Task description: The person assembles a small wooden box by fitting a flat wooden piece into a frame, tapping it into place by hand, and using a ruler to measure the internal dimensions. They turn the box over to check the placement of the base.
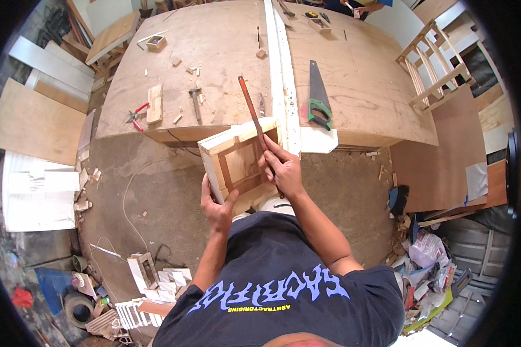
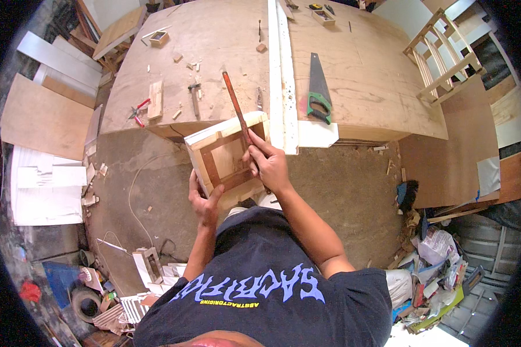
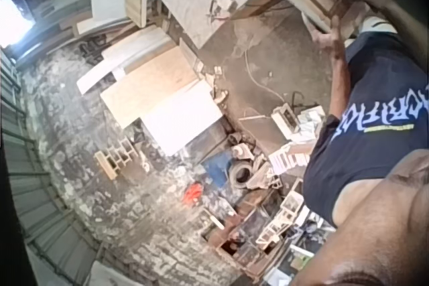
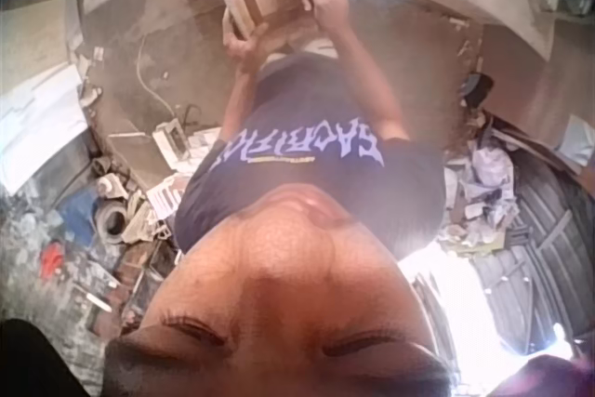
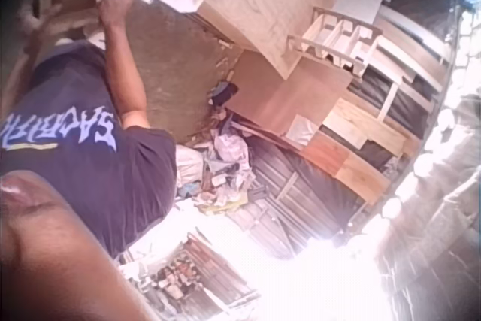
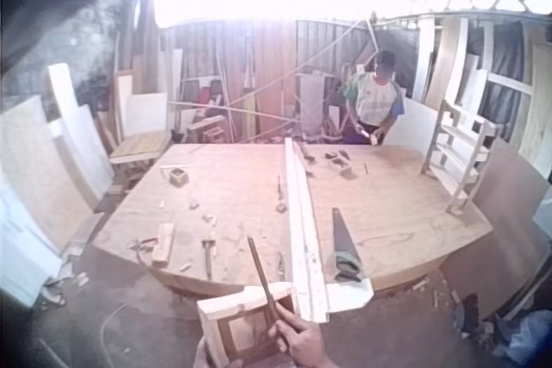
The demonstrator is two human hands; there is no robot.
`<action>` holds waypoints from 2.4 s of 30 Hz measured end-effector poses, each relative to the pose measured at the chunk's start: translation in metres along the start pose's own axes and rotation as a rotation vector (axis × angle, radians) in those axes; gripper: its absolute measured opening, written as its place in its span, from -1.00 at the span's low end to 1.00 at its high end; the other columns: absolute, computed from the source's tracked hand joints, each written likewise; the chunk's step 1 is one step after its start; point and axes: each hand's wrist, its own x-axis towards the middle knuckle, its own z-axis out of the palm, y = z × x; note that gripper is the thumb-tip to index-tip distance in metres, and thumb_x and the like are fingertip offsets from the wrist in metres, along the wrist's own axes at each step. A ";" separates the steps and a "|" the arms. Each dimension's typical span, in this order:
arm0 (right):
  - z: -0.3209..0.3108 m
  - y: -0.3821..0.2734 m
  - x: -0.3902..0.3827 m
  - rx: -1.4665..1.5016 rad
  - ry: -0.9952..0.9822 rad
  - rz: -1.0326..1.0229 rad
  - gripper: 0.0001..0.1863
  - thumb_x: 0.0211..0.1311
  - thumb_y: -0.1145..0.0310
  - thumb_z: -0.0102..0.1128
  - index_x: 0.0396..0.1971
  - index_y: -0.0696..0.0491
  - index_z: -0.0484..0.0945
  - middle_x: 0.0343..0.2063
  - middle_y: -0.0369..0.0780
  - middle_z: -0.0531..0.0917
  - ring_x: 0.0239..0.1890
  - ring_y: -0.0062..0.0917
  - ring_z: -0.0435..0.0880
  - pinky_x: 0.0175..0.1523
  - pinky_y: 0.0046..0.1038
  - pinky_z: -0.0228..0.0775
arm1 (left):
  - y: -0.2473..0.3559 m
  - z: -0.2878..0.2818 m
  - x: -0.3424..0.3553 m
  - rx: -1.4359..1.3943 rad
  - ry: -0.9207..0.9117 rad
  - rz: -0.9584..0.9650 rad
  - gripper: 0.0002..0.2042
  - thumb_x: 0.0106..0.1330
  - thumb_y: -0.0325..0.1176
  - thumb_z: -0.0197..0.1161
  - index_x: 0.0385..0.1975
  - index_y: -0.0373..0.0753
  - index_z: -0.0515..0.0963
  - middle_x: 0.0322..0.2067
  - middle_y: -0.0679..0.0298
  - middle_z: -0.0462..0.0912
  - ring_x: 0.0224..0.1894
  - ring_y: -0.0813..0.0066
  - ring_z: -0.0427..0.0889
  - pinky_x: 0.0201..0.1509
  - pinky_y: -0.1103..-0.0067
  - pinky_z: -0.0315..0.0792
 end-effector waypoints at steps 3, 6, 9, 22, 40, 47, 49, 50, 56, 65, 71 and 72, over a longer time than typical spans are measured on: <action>-0.010 -0.004 0.000 0.185 -0.074 0.143 -0.52 0.58 0.52 0.06 0.44 0.11 0.45 -0.39 -0.24 0.71 -0.63 -0.76 0.44 -0.57 -0.69 0.27 | -0.004 -0.010 0.001 0.044 -0.007 0.030 -0.14 0.13 -0.37 0.56 0.45 -0.43 0.28 0.21 0.05 0.57 0.25 0.26 0.58 0.37 0.38 0.44; -0.011 -0.005 0.005 0.390 -0.125 0.245 -0.51 0.57 0.51 0.08 0.44 0.10 0.46 -0.40 -0.28 0.70 -0.63 -0.78 0.41 -0.56 -0.69 0.27 | -0.004 -0.016 -0.002 0.077 0.031 0.060 -0.13 0.10 -0.37 0.57 0.44 -0.45 0.29 0.19 0.04 0.60 0.23 0.24 0.60 0.37 0.37 0.45; -0.002 -0.019 -0.001 -0.059 -0.103 0.095 -0.51 0.56 0.49 0.10 0.43 0.08 0.48 -0.39 -0.30 0.70 -0.63 -0.81 0.38 -0.56 -0.71 0.25 | 0.002 -0.026 0.001 0.206 0.070 0.142 -0.14 0.07 -0.37 0.57 0.42 -0.47 0.33 0.17 -0.01 0.63 0.22 0.20 0.62 0.35 0.35 0.47; 0.019 -0.041 -0.003 -0.952 -0.127 -0.350 -0.48 0.28 0.59 0.22 0.22 -0.12 0.72 -0.41 -0.11 0.74 -0.43 -0.38 0.69 -0.18 -0.38 0.56 | 0.014 -0.056 -0.002 0.607 0.201 0.434 -0.21 0.01 -0.39 0.55 0.33 -0.48 0.43 0.04 -0.09 0.66 0.05 -0.01 0.71 0.16 0.25 0.58; 0.019 -0.014 -0.008 -0.800 -0.115 -0.441 -0.41 0.19 0.67 0.22 0.23 -0.07 0.72 -0.42 -0.13 0.73 -0.44 -0.40 0.69 -0.24 -0.40 0.56 | -0.003 -0.070 -0.005 0.472 0.239 0.351 -0.21 0.02 -0.35 0.55 0.33 -0.44 0.44 -0.02 -0.06 0.67 -0.02 0.00 0.72 0.11 0.26 0.59; 0.047 -0.042 -0.030 -0.796 -0.366 -0.386 -0.28 0.08 0.72 0.13 0.27 -0.12 0.69 -0.43 -0.14 0.71 -0.45 -0.38 0.69 -0.23 -0.37 0.58 | 0.002 -0.073 -0.003 0.578 0.271 0.455 -0.22 0.01 -0.35 0.53 0.34 -0.39 0.45 -0.08 -0.05 0.66 -0.07 -0.06 0.71 0.05 0.21 0.59; 0.047 -0.037 -0.024 -0.867 -0.333 -0.448 -0.29 0.07 0.69 0.16 0.26 -0.15 0.69 -0.45 -0.14 0.69 -0.46 -0.35 0.69 -0.24 -0.33 0.58 | 0.002 -0.076 -0.001 0.630 0.287 0.516 -0.22 0.01 -0.35 0.53 0.33 -0.37 0.46 -0.09 -0.05 0.66 -0.08 -0.07 0.71 0.04 0.19 0.59; 0.045 -0.034 -0.020 -0.888 -0.331 -0.457 -0.30 0.07 0.68 0.16 0.26 -0.15 0.70 -0.46 -0.14 0.68 -0.46 -0.34 0.68 -0.24 -0.32 0.58 | 0.003 -0.077 -0.001 0.642 0.286 0.511 -0.23 0.02 -0.34 0.53 0.33 -0.37 0.46 -0.10 -0.04 0.67 -0.08 -0.07 0.71 0.03 0.19 0.59; 0.050 -0.029 -0.011 -0.910 -0.389 -0.497 -0.31 0.08 0.67 0.21 0.26 -0.14 0.70 -0.46 -0.13 0.65 -0.49 -0.31 0.65 -0.26 -0.32 0.57 | 0.001 -0.084 -0.001 0.698 0.312 0.513 -0.23 0.03 -0.31 0.54 0.33 -0.34 0.47 -0.13 -0.03 0.68 -0.12 -0.07 0.70 0.01 0.20 0.58; 0.047 -0.010 0.002 -0.900 -0.327 -0.430 -0.41 0.17 0.63 0.27 0.23 -0.12 0.72 -0.49 -0.13 0.63 -0.49 -0.33 0.64 -0.27 -0.31 0.55 | -0.007 -0.081 0.005 0.713 0.310 0.470 -0.23 0.07 -0.27 0.56 0.33 -0.38 0.47 -0.08 -0.03 0.68 -0.09 -0.06 0.71 0.02 0.21 0.58; 0.016 -0.003 0.024 -1.033 -0.134 -0.348 -0.54 0.31 0.58 0.30 0.19 -0.06 0.73 -0.43 -0.14 0.74 -0.43 -0.49 0.69 -0.21 -0.43 0.57 | -0.036 -0.077 0.032 0.479 0.474 0.280 -0.24 0.17 -0.28 0.54 0.36 -0.48 0.40 0.05 -0.04 0.66 0.02 0.15 0.69 0.17 0.34 0.56; 0.013 -0.005 0.026 -0.986 -0.125 -0.309 -0.55 0.33 0.57 0.29 0.19 -0.05 0.73 -0.43 -0.14 0.75 -0.41 -0.53 0.70 -0.20 -0.43 0.57 | -0.036 -0.077 0.039 0.409 0.478 0.240 -0.25 0.19 -0.29 0.53 0.36 -0.48 0.39 0.08 -0.03 0.65 0.04 0.20 0.67 0.20 0.38 0.54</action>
